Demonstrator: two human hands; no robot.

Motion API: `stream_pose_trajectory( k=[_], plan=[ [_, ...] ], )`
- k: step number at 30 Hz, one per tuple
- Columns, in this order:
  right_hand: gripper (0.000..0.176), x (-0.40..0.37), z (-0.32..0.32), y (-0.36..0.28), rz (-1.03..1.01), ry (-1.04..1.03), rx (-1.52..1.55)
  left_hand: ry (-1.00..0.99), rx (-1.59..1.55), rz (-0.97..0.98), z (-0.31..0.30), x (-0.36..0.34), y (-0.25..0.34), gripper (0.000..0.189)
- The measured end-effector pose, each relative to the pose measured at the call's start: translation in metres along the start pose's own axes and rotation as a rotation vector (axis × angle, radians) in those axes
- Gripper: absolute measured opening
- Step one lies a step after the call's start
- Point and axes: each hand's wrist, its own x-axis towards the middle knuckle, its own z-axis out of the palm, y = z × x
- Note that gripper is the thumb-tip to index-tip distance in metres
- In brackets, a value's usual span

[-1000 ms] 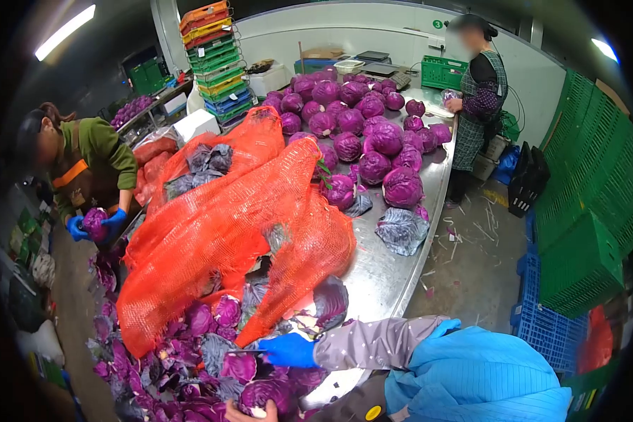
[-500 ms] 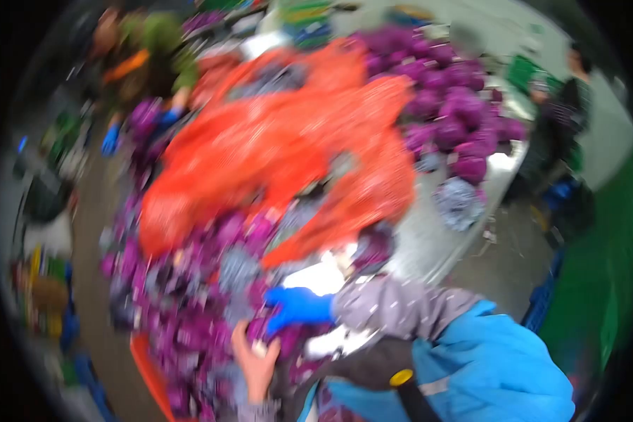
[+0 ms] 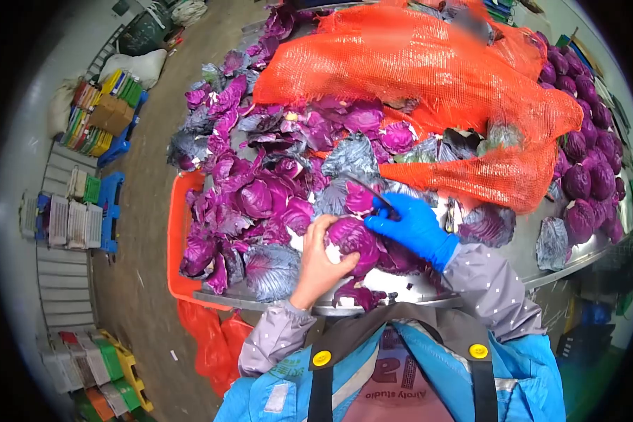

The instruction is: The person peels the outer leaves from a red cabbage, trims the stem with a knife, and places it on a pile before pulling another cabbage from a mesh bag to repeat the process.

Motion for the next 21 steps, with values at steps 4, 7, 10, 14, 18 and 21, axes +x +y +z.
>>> stream_pose_trajectory(
  k=[4,7,10,14,18,21],
  plan=[
    [0.054,0.01,0.013,0.002,-0.02,0.018,0.052,0.036,0.097,0.016,0.009,-0.008,0.002,0.069],
    [0.056,0.024,0.014,0.029,0.147,-0.221,0.338,0.037,0.107,0.079,0.009,-0.008,0.005,0.07],
    [0.052,0.033,0.02,0.065,0.251,-0.33,0.444,0.032,0.149,0.048,0.013,-0.008,0.013,0.07],
    [0.045,0.025,0.013,0.058,0.235,-0.307,0.403,0.075,0.151,0.042,0.02,-0.007,0.018,0.068],
    [0.045,0.016,0.012,0.044,0.105,-0.206,0.162,0.073,0.204,0.058,0.023,-0.01,0.021,0.069],
    [0.045,0.013,0.018,0.038,0.013,-0.082,-0.198,0.091,0.202,0.029,0.025,-0.009,0.019,0.069]
  ],
)
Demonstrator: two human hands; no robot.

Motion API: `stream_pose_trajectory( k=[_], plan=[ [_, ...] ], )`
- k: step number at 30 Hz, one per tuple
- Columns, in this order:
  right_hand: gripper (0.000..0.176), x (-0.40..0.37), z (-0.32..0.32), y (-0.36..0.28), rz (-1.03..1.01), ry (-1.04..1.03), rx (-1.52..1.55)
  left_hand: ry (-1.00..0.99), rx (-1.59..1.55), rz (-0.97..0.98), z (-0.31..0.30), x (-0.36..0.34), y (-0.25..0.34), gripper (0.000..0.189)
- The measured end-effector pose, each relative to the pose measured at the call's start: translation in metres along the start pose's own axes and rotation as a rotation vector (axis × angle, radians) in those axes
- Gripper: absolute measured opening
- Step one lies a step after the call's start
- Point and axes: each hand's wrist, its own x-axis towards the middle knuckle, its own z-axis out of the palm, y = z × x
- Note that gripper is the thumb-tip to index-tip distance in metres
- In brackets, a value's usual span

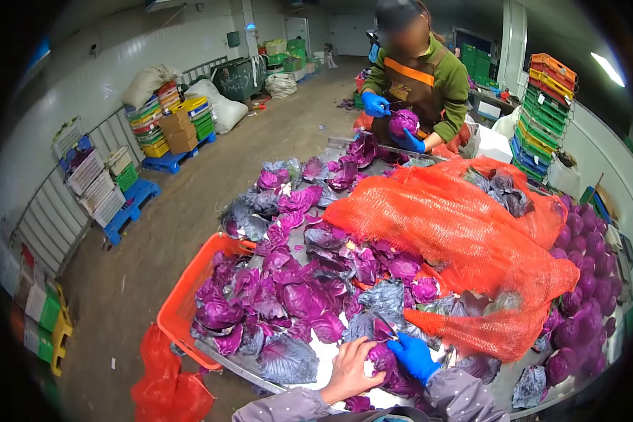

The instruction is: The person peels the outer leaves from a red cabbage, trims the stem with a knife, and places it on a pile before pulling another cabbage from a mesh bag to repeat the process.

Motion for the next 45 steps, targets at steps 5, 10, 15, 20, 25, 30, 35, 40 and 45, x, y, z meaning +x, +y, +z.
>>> stream_pose_trajectory(
  k=[5,10,15,20,25,30,35,40,45],
  plan=[
    [0.045,0.011,0.014,0.013,0.053,0.172,-0.288,0.023,-0.032,0.014,0.003,-0.004,-0.003,0.069],
    [0.059,0.018,0.018,0.026,0.048,0.038,-0.265,0.083,-0.151,0.039,0.006,-0.041,-0.012,0.072],
    [0.076,0.005,0.025,-0.005,0.075,0.022,0.074,-0.023,-0.093,-0.049,-0.025,-0.029,-0.005,0.077],
    [0.052,-0.001,0.015,-0.034,-0.039,0.007,0.089,-0.183,0.077,-0.071,-0.04,-0.002,-0.02,0.079],
    [0.048,0.015,0.027,0.009,0.048,0.125,0.192,-0.166,-0.211,-0.275,-0.033,-0.016,-0.048,0.078],
    [0.045,0.016,0.022,0.018,-0.004,0.231,0.073,-0.158,-0.498,-0.331,-0.02,-0.022,-0.056,0.076],
    [0.041,0.022,-0.001,0.017,0.191,0.311,0.327,-0.13,-0.858,-0.348,-0.018,-0.009,-0.04,0.074],
    [0.042,0.029,-0.022,-0.001,0.152,0.385,0.671,-0.059,-0.846,-0.254,-0.016,-0.001,-0.029,0.073],
    [0.08,-0.005,-0.058,-0.058,0.072,0.232,0.344,0.014,-0.833,-0.479,-0.003,-0.003,-0.032,0.068]
  ],
)
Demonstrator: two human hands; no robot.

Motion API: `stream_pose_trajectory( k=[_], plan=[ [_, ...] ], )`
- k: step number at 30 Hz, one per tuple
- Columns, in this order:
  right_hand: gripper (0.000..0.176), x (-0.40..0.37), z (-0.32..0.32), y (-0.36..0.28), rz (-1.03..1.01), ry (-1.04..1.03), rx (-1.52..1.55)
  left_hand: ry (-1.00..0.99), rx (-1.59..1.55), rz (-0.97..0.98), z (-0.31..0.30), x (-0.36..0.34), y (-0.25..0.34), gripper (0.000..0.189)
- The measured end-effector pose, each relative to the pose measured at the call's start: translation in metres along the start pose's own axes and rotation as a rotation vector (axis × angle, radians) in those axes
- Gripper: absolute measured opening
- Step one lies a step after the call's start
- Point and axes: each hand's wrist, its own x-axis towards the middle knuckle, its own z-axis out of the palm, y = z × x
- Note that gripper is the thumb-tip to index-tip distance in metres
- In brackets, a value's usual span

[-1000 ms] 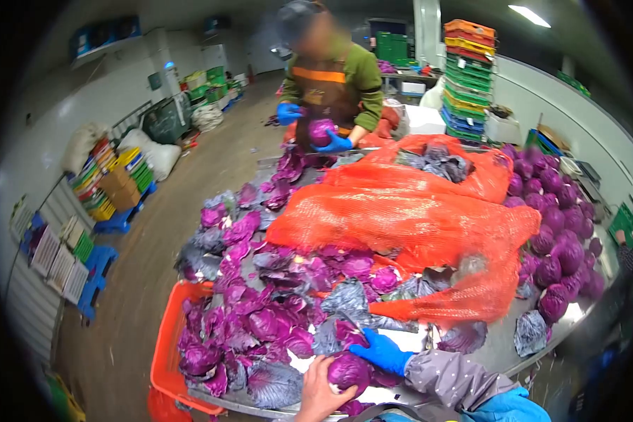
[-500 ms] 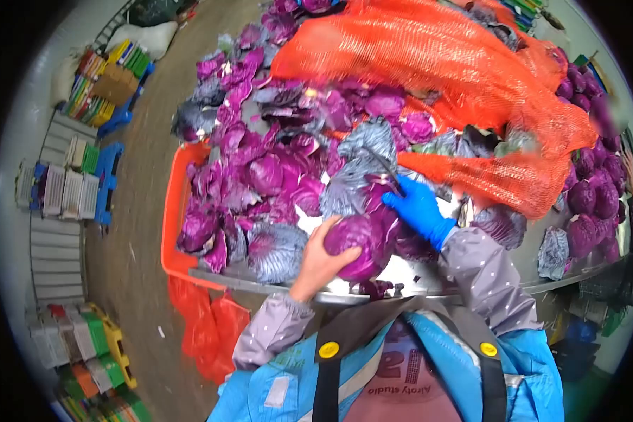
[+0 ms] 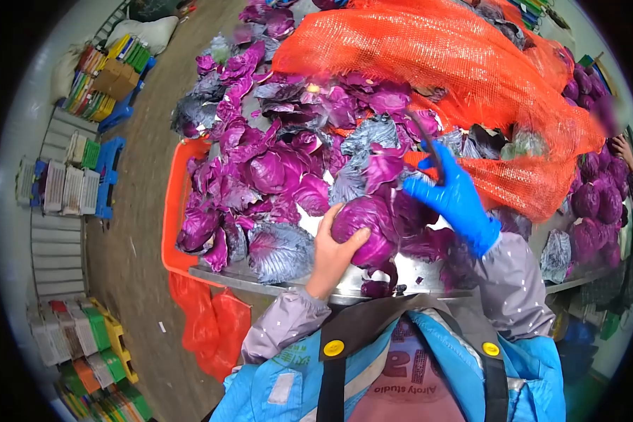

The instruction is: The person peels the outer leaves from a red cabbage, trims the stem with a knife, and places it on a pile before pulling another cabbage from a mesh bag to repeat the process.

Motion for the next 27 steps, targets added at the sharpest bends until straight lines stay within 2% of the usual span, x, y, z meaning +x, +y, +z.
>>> stream_pose_trajectory(
  k=[1,2,5,7,8,10,11,15,16,17,18,19,21,22,24,26,27],
  plan=[
    [0.087,-0.011,0.008,0.01,-0.01,-0.072,0.012,0.033,-0.044,-0.054,-0.001,0.002,-0.012,0.066],
    [0.087,-0.022,0.014,0.005,-0.119,-0.125,-0.344,0.027,-0.042,-0.054,0.001,0.003,-0.011,0.066],
    [0.08,-0.041,0.042,0.034,-0.189,-0.118,-0.525,0.048,0.026,-0.016,0.004,0.001,-0.01,0.068],
    [0.058,-0.032,0.043,0.057,-0.03,-0.099,-0.196,0.057,0.129,0.033,0.003,0.0,-0.016,0.071],
    [0.058,-0.034,0.043,0.055,-0.027,-0.105,-0.193,0.061,0.131,0.028,0.003,-0.001,-0.016,0.071],
    [0.037,-0.037,0.039,0.046,-0.163,-0.045,-0.488,0.077,0.318,0.133,0.004,-0.001,-0.015,0.074],
    [0.028,-0.039,0.043,0.055,-0.39,0.073,-0.533,0.072,0.337,0.142,0.004,-0.001,-0.013,0.076],
    [0.027,-0.02,0.02,0.089,-0.303,0.176,-0.49,0.036,0.385,0.184,0.004,-0.009,-0.005,0.075],
    [0.033,-0.01,0.006,0.102,0.008,0.09,-0.411,-0.01,0.468,0.269,0.002,-0.014,-0.005,0.074],
    [0.036,-0.004,-0.007,0.122,0.078,0.077,-0.383,-0.057,0.552,0.355,0.001,-0.015,-0.005,0.074],
    [0.04,0.0,-0.011,0.125,0.152,0.063,-0.354,-0.055,0.553,0.353,-0.001,-0.014,-0.005,0.074],
    [0.04,-0.001,-0.012,0.127,0.159,0.057,-0.354,-0.068,0.503,0.355,-0.005,-0.015,-0.007,0.074],
    [0.047,-0.007,-0.008,0.077,-0.195,0.204,-0.304,-0.093,0.411,0.319,-0.012,-0.016,-0.012,0.074],
    [0.05,-0.015,-0.004,0.045,-0.033,0.129,-0.25,-0.094,0.411,0.319,-0.012,-0.015,-0.014,0.074],
    [0.051,-0.024,0.005,0.026,0.063,-0.133,-0.296,-0.032,0.264,0.199,-0.013,-0.012,-0.018,0.073],
    [0.053,-0.039,0.018,0.029,0.105,-0.339,-0.361,-0.038,0.176,0.16,-0.014,-0.009,-0.021,0.07],
    [0.051,-0.04,0.019,0.025,0.116,-0.297,-0.402,-0.012,0.073,0.101,-0.013,-0.008,-0.019,0.069]
  ],
)
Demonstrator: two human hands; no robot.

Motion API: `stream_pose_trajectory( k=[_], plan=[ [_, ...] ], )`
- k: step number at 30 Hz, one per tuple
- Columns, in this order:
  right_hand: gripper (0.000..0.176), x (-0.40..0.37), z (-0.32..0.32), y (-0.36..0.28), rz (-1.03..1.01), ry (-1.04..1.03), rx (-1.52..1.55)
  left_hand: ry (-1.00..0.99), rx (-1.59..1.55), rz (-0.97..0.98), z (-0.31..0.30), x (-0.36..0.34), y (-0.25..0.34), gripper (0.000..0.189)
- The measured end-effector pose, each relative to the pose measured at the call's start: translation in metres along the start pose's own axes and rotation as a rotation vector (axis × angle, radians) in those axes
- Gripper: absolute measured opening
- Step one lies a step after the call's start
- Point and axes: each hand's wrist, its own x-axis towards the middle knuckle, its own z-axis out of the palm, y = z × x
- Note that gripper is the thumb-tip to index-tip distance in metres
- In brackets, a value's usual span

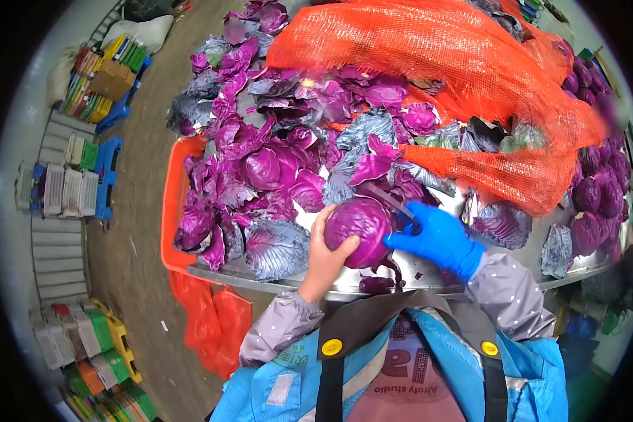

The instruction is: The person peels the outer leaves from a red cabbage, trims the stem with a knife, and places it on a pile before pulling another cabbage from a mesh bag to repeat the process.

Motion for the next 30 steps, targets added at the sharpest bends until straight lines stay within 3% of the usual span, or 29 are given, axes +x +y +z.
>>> stream_pose_trajectory(
  k=[5,8,10,13,18,21,23,25,26,30],
  plan=[
    [0.045,0.008,0.026,0.026,-0.078,-0.008,0.193,0.003,-0.067,-0.066,-0.001,0.002,0.003,0.064],
    [0.035,0.008,0.023,0.018,-0.1,0.018,0.037,0.021,-0.016,-0.036,0.001,0.004,0.001,0.065],
    [0.027,0.009,0.029,0.017,-0.208,0.127,-0.246,0.025,0.006,-0.039,0.002,0.004,0.0,0.065],
    [0.023,0.015,0.032,0.022,-0.209,0.196,-0.297,0.026,0.046,-0.038,0.003,0.005,0.001,0.066],
    [0.029,0.04,0.012,0.057,0.074,0.237,-0.099,0.028,0.035,0.021,0.001,-0.001,0.0,0.063],
    [0.032,0.032,0.012,0.03,-0.104,0.362,0.007,0.067,-0.152,-0.043,0.004,-0.004,0.009,0.064],
    [0.037,0.019,0.007,0.009,-0.078,0.269,0.08,0.065,-0.147,-0.052,0.002,-0.003,0.005,0.065],
    [0.037,0.016,0.008,0.001,-0.256,0.102,-0.129,0.04,0.04,0.025,0.001,-0.002,-0.001,0.067],
    [0.035,0.017,0.006,-0.006,-0.195,0.048,-0.219,0.04,0.039,0.027,0.001,-0.001,-0.001,0.067],
    [0.031,0.023,0.005,-0.003,-0.217,-0.015,-0.19,0.028,0.068,0.055,0.001,-0.002,-0.004,0.068]
  ],
)
